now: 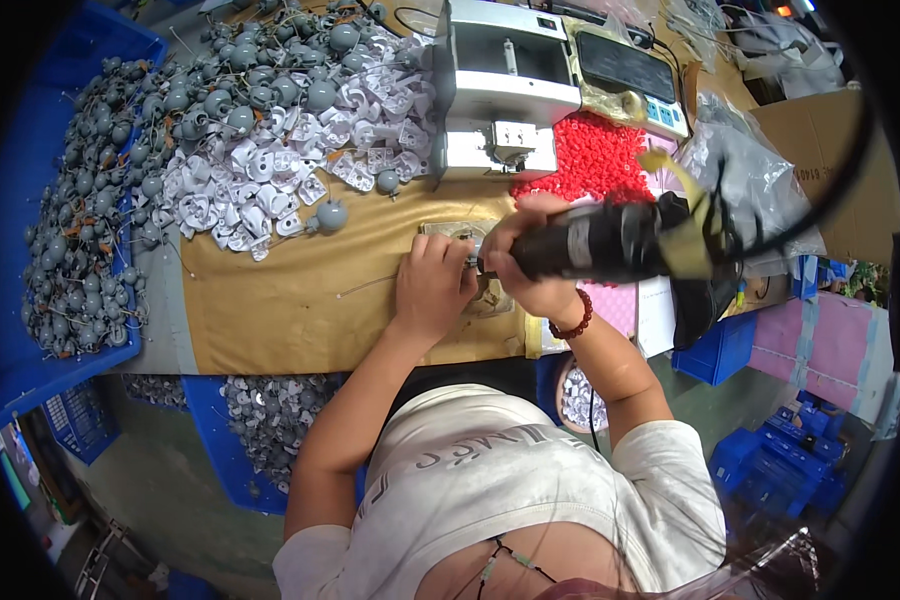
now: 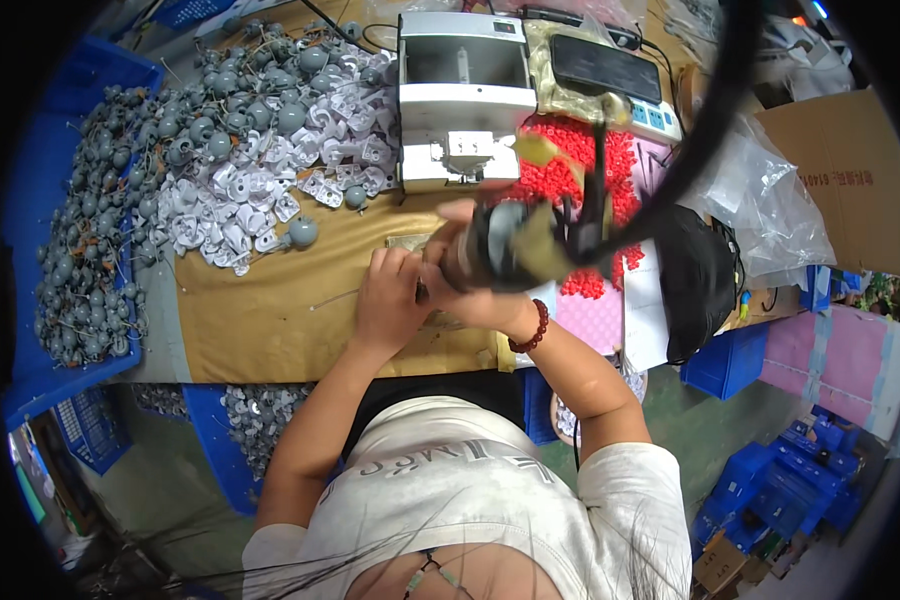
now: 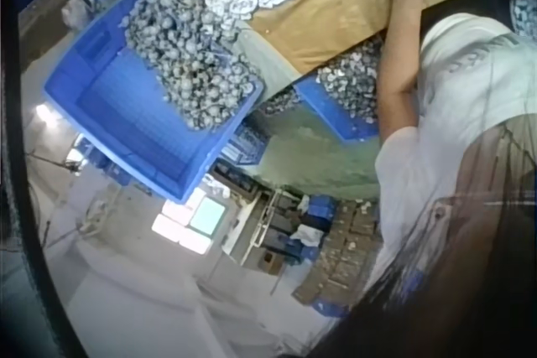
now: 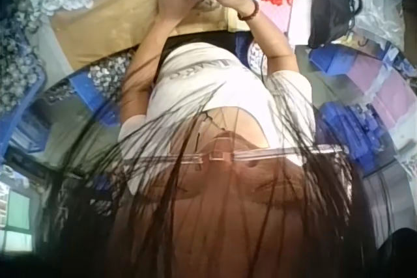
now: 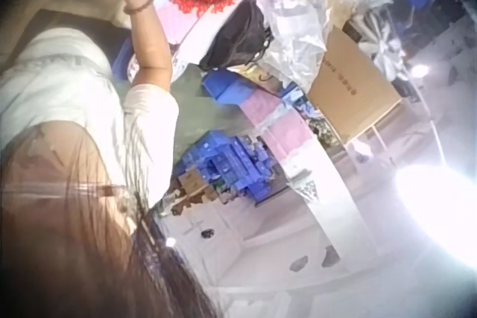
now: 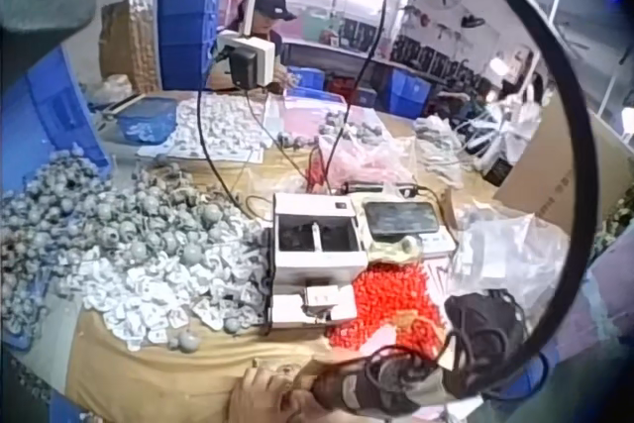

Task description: Assemble small plastic components using an electric screwdriver and an assembly jig on a production line.

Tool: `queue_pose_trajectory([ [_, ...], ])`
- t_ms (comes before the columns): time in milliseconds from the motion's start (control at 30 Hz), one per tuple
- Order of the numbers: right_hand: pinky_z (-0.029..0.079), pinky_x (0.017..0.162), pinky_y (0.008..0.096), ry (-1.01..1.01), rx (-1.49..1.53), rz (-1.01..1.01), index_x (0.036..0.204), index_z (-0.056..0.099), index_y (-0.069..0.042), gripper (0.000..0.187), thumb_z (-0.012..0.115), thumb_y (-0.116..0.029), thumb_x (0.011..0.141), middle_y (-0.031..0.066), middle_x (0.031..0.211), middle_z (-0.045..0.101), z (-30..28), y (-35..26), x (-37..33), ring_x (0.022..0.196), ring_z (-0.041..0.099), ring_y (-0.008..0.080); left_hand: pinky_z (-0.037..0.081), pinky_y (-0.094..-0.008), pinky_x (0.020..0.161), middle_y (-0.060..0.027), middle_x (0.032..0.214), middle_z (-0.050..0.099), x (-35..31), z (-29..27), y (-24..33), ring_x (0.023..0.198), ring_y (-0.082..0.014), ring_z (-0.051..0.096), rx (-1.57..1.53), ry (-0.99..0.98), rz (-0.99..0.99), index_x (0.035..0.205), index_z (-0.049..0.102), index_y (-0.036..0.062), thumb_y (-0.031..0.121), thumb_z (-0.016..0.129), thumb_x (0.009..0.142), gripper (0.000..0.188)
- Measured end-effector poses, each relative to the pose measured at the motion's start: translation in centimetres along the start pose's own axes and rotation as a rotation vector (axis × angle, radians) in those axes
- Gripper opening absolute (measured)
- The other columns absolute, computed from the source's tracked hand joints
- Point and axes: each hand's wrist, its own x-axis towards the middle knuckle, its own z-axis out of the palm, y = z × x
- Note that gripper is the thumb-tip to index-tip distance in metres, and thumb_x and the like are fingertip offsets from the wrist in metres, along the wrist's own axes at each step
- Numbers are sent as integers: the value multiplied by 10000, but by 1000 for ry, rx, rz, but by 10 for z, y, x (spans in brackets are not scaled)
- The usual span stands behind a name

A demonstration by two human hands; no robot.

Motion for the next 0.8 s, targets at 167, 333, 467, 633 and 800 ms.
queue_pose_trajectory([
  [167,558,691,377,-3,34,-159,1371,382,-146,620,611,101,851,81,807,580,7,-9,-8,709,618,217,484,-444,778,-82,972,562,1,-4,-1,966,-311,545,-67,-14,22,1097,604,119,86,748,721,403],
  [333,555,689,376,43,-3,-189,1378,370,-150,624,605,100,856,79,809,584,10,-4,-12,703,612,215,481,-444,791,-84,972,561,0,-2,0,973,-313,541,-72,-9,21,1100,599,118,82,747,723,407],
  [467,543,679,366,34,-22,-156,1374,367,-153,617,616,95,868,71,814,580,9,1,-14,709,605,199,478,-444,817,-92,986,559,-1,-1,1,981,-322,537,-77,0,4,1099,596,111,80,745,722,406],
  [633,534,692,353,84,157,12,1348,362,-105,576,607,116,876,56,823,574,6,0,-10,733,610,190,468,-446,879,-118,1065,570,0,0,5,1017,-343,534,-77,3,-66,1113,592,84,90,749,729,415],
  [800,501,673,254,618,26,331,1230,505,-2,398,704,-12,886,37,972,609,-26,-15,21,760,590,96,440,-448,956,-146,1190,570,-3,-1,11,1098,-361,517,-44,22,-122,1125,603,44,96,754,755,403],
])
